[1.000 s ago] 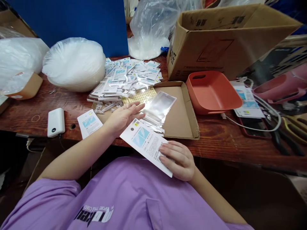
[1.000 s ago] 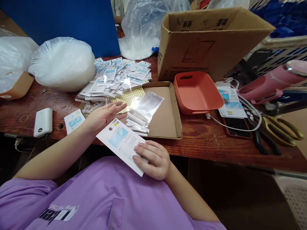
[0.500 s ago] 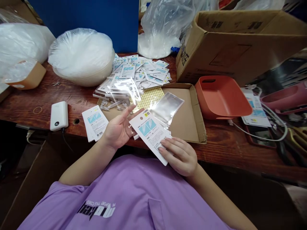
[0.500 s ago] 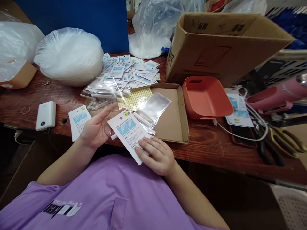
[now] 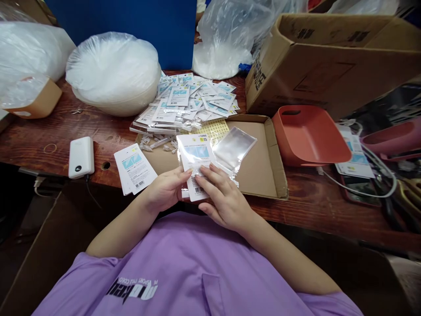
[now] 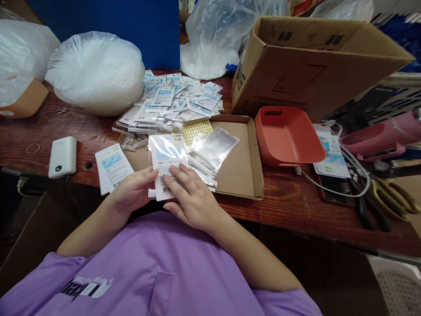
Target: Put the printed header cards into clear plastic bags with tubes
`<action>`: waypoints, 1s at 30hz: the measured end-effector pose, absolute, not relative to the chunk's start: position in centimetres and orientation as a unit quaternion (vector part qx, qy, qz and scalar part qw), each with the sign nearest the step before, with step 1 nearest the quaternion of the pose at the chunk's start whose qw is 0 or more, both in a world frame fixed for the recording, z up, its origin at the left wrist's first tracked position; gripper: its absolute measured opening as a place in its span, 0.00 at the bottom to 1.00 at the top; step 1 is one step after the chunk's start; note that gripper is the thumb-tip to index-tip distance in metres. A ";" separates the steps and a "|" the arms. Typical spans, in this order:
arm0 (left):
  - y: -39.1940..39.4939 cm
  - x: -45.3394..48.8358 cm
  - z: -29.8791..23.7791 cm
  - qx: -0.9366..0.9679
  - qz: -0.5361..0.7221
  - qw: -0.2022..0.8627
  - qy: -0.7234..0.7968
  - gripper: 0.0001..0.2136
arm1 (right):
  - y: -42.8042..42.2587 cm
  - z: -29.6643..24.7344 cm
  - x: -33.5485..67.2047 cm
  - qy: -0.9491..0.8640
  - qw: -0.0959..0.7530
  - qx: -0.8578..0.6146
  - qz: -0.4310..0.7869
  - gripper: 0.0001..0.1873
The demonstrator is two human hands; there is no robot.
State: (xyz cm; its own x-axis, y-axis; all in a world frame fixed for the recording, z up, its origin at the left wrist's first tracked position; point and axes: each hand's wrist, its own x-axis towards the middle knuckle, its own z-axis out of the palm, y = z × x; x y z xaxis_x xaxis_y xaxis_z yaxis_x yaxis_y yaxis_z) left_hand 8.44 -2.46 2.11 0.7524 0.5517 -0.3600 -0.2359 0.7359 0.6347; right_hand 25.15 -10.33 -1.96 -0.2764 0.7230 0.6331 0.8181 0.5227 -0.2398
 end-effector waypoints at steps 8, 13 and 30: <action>-2.1 7.1 1.4 0.351 0.170 0.905 0.169 0.28 | -9.6 -1.6 24.6 -0.762 0.399 -0.509 0.032 0.26; -2.2 6.8 1.4 0.444 0.174 0.859 0.188 0.26 | -9.2 -0.9 24.1 -0.728 0.448 -0.517 0.045 0.28; 0.8 6.5 2.4 0.477 0.187 0.829 0.224 0.23 | -4.4 -1.7 23.8 -0.720 0.406 -0.563 -0.025 0.32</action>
State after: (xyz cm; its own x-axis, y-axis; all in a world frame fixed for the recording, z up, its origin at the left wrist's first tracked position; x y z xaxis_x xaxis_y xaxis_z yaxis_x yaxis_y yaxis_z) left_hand 6.52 0.82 2.37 0.8299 0.5237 -0.1924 -0.0969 0.4749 0.8747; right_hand 23.84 -4.44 -1.66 -0.0374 0.7897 0.6124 0.8301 0.3657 -0.4209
